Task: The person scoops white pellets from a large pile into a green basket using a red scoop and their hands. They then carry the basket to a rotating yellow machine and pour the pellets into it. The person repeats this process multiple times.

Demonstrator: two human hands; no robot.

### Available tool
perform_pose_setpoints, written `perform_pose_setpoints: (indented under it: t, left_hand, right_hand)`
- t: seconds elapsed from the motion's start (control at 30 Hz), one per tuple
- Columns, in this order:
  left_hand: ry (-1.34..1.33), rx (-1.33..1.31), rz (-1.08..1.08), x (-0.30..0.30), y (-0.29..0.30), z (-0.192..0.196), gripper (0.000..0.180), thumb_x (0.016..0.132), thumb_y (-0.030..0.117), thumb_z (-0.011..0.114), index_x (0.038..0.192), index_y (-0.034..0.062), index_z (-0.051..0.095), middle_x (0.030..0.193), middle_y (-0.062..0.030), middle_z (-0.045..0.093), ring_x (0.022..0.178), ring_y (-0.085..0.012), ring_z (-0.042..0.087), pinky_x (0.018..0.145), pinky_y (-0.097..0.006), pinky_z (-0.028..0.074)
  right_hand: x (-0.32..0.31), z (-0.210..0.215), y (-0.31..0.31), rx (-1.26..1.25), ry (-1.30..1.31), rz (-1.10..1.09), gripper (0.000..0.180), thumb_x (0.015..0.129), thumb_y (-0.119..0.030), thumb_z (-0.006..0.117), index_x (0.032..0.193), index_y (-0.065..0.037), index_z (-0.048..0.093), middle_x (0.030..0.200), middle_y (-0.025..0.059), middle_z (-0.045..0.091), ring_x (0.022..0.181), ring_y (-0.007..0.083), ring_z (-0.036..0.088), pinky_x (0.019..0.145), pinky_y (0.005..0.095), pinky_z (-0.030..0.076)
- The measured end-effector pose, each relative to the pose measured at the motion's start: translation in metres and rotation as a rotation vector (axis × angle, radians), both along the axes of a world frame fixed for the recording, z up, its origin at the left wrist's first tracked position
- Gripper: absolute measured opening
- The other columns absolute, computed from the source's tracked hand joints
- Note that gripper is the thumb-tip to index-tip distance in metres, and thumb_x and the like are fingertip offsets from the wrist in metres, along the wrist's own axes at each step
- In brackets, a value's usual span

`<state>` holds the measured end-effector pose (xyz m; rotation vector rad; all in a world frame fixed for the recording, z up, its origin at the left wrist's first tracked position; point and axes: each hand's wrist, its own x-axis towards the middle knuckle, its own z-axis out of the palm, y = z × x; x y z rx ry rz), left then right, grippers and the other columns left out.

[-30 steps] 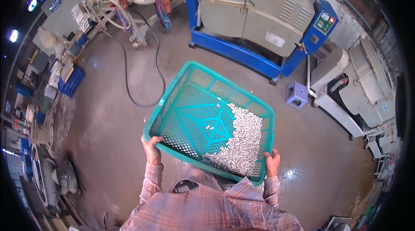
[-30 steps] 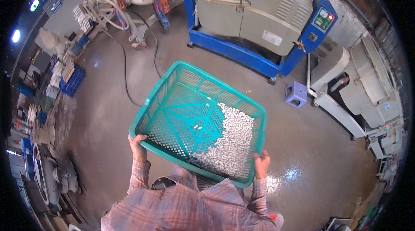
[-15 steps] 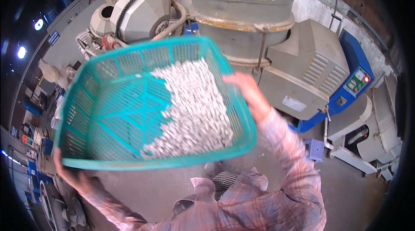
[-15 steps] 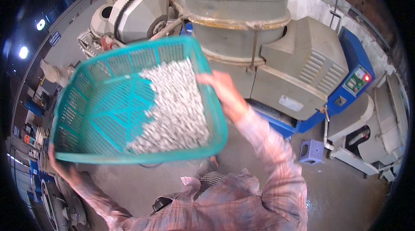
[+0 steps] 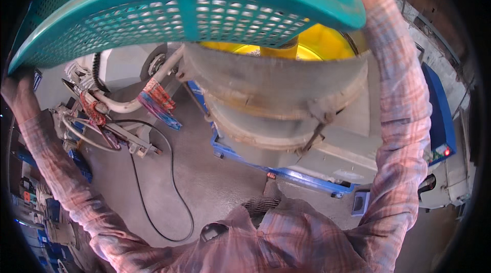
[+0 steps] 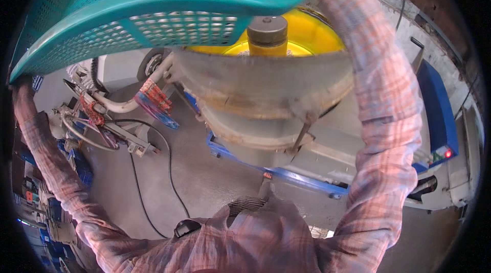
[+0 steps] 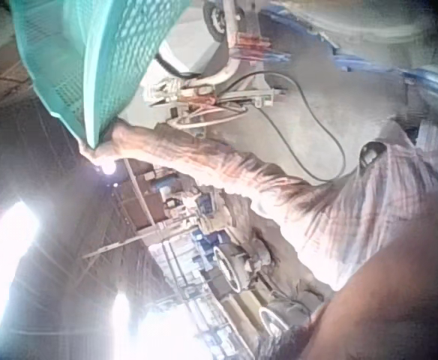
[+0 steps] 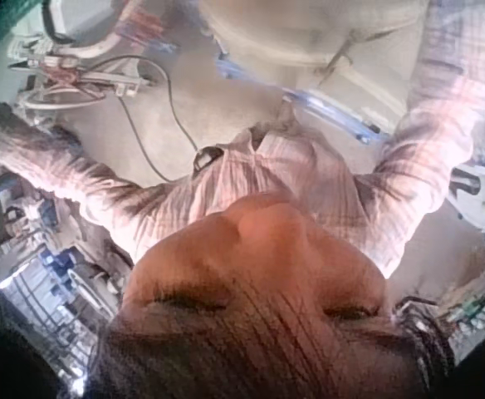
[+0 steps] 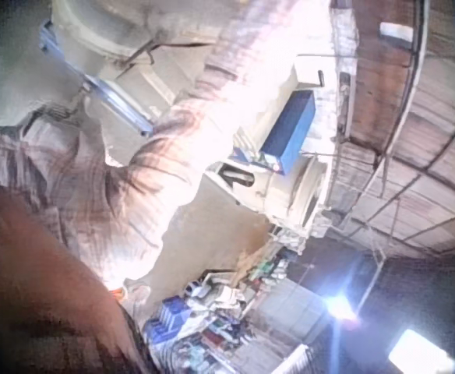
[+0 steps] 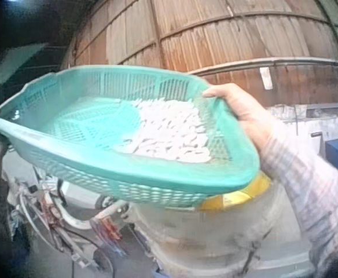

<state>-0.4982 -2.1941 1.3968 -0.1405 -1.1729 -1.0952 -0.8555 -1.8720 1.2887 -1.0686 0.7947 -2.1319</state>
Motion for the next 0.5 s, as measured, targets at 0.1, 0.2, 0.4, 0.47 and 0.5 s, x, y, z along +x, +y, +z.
perform_pose_setpoints:
  t: [0.1, 0.2, 0.4, 0.47, 0.5]
  left_hand:
    - [0.121, 0.082, -0.107, -0.088, -0.065, -0.017, 0.038, 0.075, 0.005, 0.058, 0.111, -0.0073, 0.058, 0.119, -0.0231, 0.057, 0.112, -0.0351, 0.052, 0.101, -0.046, 0.039]
    - [0.117, 0.086, -0.13, -0.166, -0.085, -0.033, 0.036, 0.079, 0.006, 0.056, 0.111, -0.0101, 0.057, 0.122, -0.0247, 0.055, 0.118, -0.0374, 0.049, 0.106, -0.049, 0.033]
    - [-0.114, -0.035, -0.679, -0.289, -0.142, -0.094, 0.039, 0.08, 0.005, 0.056, 0.116, -0.0099, 0.055, 0.123, -0.0223, 0.055, 0.118, -0.0346, 0.05, 0.106, -0.05, 0.032]
    - [-0.11, 0.158, -0.436, -0.315, -0.104, -0.106, 0.041, 0.081, 0.002, 0.055, 0.12, -0.0093, 0.052, 0.124, -0.0213, 0.055, 0.119, -0.0342, 0.049, 0.107, -0.049, 0.032]
    - [-0.071, 0.278, -0.378, -0.337, -0.096, -0.119, 0.042, 0.081, 0.001, 0.055, 0.122, -0.009, 0.051, 0.125, -0.0208, 0.054, 0.119, -0.0341, 0.049, 0.107, -0.049, 0.032]
  right_hand:
    - [-0.1, -0.002, -0.018, -0.005, 0.023, -0.336, 0.03, 0.077, 0.0, 0.058, 0.105, 0.008, 0.059, 0.092, 0.019, 0.067, 0.082, 0.0276, 0.067, 0.078, 0.0375, 0.057]
    - [-0.171, -0.024, -0.03, 0.102, 0.094, -0.638, 0.031, 0.077, 0.001, 0.057, 0.106, 0.008, 0.058, 0.094, 0.0198, 0.066, 0.083, 0.0281, 0.067, 0.076, 0.039, 0.058]
    - [-0.261, -0.046, -0.006, 0.124, 0.031, -0.909, 0.022, 0.078, -0.005, 0.054, 0.097, 0.005, 0.058, 0.084, 0.0169, 0.063, 0.07, 0.0283, 0.064, 0.065, 0.0431, 0.056]
    - [-0.286, -0.084, -0.044, 0.037, -0.117, -0.923, 0.02, 0.078, -0.006, 0.054, 0.096, 0.003, 0.058, 0.081, 0.0149, 0.062, 0.068, 0.0271, 0.063, 0.061, 0.0419, 0.055]
    - [-0.324, -0.09, -0.025, -0.036, -0.088, -0.823, 0.02, 0.078, -0.006, 0.054, 0.096, 0.003, 0.058, 0.08, 0.0146, 0.062, 0.068, 0.0269, 0.063, 0.061, 0.0415, 0.055]
